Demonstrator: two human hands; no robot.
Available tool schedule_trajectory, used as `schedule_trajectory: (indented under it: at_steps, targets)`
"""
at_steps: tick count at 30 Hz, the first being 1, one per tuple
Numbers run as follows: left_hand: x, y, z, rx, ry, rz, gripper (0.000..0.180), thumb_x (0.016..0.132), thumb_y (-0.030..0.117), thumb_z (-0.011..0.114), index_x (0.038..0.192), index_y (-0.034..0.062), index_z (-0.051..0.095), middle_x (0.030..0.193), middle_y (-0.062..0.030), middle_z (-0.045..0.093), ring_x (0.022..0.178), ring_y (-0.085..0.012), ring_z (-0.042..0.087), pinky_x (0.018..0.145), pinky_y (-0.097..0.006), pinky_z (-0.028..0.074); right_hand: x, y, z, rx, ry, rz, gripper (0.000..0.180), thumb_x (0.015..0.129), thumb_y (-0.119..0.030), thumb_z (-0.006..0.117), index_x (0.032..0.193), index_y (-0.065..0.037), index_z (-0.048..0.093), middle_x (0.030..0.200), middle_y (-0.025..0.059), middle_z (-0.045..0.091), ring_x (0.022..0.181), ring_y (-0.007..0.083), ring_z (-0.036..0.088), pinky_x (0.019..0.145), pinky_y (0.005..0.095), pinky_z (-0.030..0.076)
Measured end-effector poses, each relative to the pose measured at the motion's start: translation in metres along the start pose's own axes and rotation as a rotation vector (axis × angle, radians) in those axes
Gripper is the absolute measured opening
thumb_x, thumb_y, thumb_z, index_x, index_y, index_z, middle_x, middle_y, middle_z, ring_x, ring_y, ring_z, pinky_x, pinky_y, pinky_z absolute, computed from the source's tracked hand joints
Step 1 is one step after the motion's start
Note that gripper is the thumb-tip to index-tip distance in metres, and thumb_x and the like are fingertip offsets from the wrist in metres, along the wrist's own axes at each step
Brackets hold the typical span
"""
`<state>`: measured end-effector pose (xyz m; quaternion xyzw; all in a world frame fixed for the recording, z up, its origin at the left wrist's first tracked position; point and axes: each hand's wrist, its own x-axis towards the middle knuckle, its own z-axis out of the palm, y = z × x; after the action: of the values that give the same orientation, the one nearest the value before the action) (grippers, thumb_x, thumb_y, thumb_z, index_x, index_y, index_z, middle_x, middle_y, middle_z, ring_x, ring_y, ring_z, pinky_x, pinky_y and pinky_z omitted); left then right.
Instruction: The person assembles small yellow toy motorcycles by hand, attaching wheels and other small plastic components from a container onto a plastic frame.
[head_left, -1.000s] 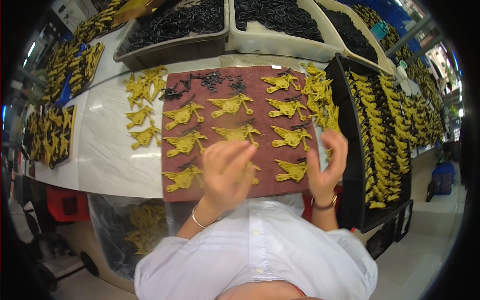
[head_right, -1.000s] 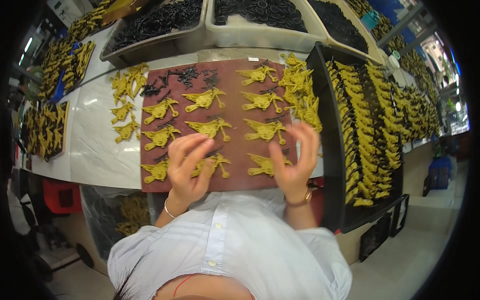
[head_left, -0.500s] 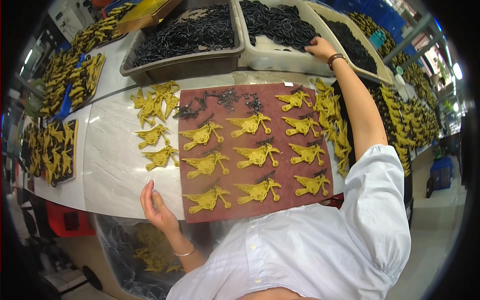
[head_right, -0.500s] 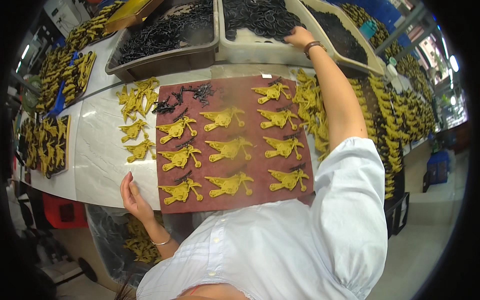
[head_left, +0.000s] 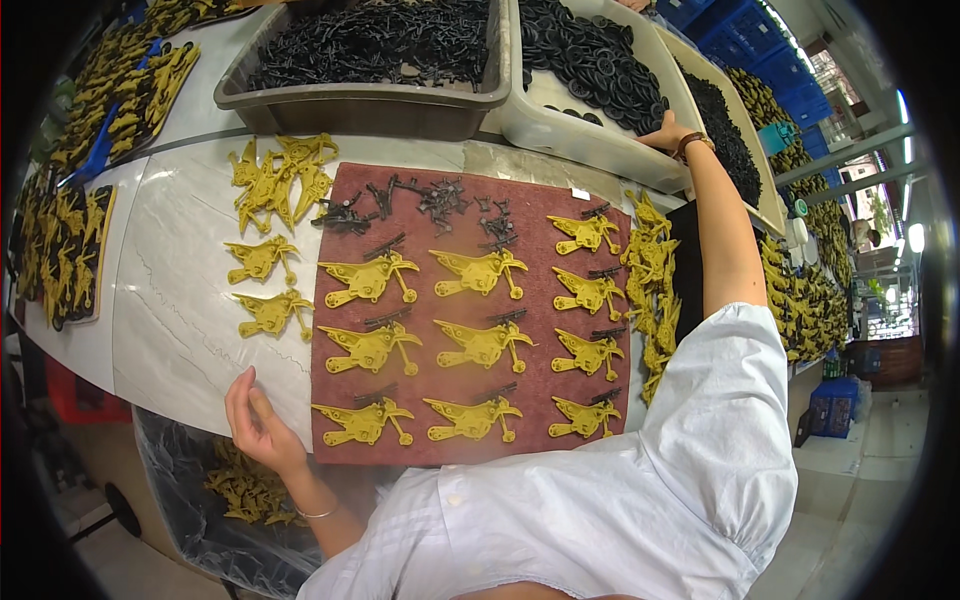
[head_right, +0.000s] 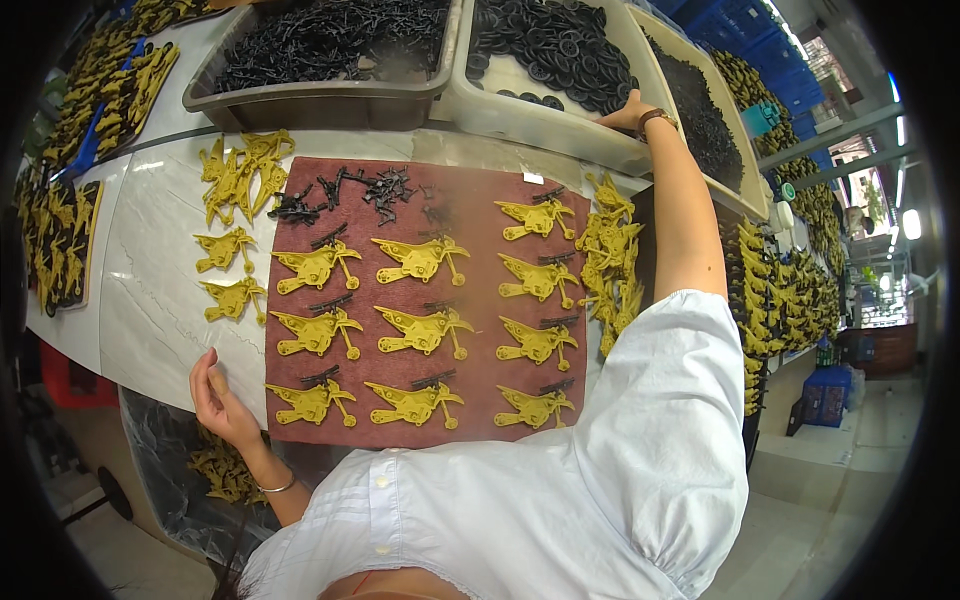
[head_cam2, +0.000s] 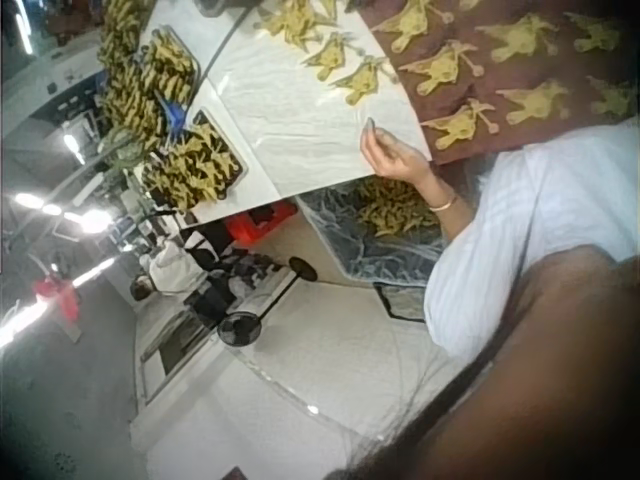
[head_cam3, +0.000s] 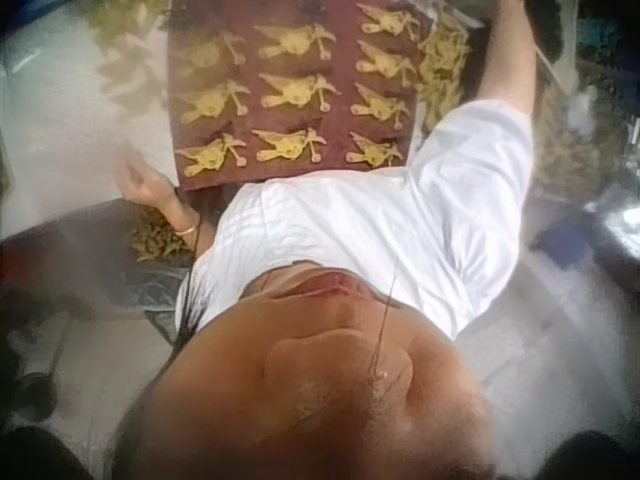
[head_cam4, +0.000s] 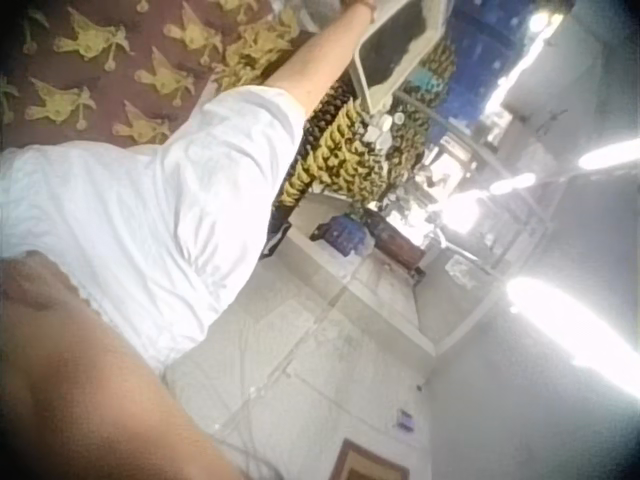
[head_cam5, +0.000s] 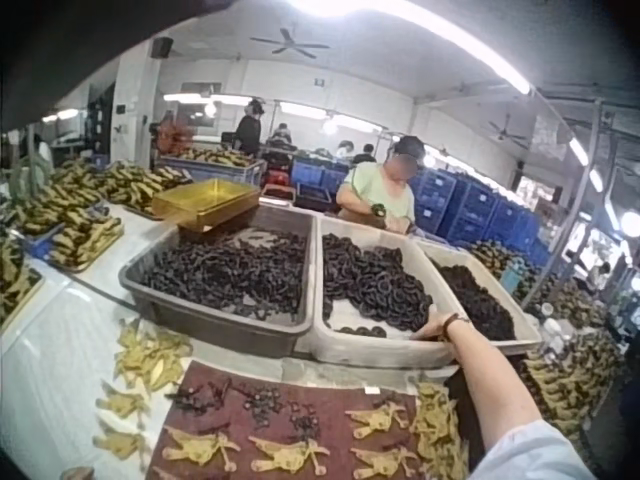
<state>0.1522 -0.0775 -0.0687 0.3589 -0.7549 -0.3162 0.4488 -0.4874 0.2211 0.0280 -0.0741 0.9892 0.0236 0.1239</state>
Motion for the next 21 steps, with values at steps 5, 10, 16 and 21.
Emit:
schedule_trajectory:
  at_steps: [5, 10, 16, 21]
  targets:
    - [0.000, 0.002, 0.003, 0.023, -0.003, 0.017, 0.021, 0.097, 0.005, 0.051, 0.108, -0.0074, 0.064, 0.105, -0.0157, 0.065, 0.096, -0.0263, 0.061, 0.085, -0.035, 0.048, -0.009, -0.001, 0.003, -0.256, -0.157, 0.045, 0.110, 0.065, -0.053, 0.075, 0.151, -0.011, 0.020, 0.144, 0.0281, 0.041, 0.133, 0.0426, 0.041, 0.106, 0.0520, 0.035]
    - [0.000, 0.006, 0.002, 0.046, -0.015, 0.022, 0.020, 0.096, 0.005, 0.052, 0.105, -0.0072, 0.065, 0.103, -0.0155, 0.065, 0.095, -0.0265, 0.062, 0.085, -0.035, 0.048, -0.042, -0.017, -0.014, -0.195, -0.289, 0.066, 0.122, 0.062, -0.060, 0.074, 0.155, -0.014, 0.009, 0.154, 0.0250, 0.023, 0.143, 0.0403, 0.025, 0.113, 0.0507, 0.027]
    - [0.000, 0.002, 0.000, 0.062, -0.001, 0.018, 0.019, 0.095, 0.005, 0.053, 0.104, -0.0071, 0.065, 0.101, -0.0156, 0.066, 0.094, -0.0268, 0.062, 0.085, -0.036, 0.048, -0.042, -0.014, -0.008, -0.166, -0.308, 0.039, 0.116, 0.067, -0.066, 0.065, 0.155, -0.014, 0.009, 0.157, 0.0233, 0.017, 0.144, 0.0392, 0.021, 0.114, 0.0511, 0.024]
    - [0.001, 0.003, 0.002, 0.074, 0.002, 0.029, 0.017, 0.094, 0.004, 0.056, 0.102, -0.0066, 0.066, 0.099, -0.0160, 0.067, 0.092, -0.0274, 0.063, 0.084, -0.036, 0.048, -0.023, -0.020, 0.013, -0.319, -0.393, 0.023, 0.114, 0.070, -0.069, 0.061, 0.155, -0.015, 0.007, 0.159, 0.0212, 0.012, 0.147, 0.0371, 0.012, 0.116, 0.0506, 0.017]
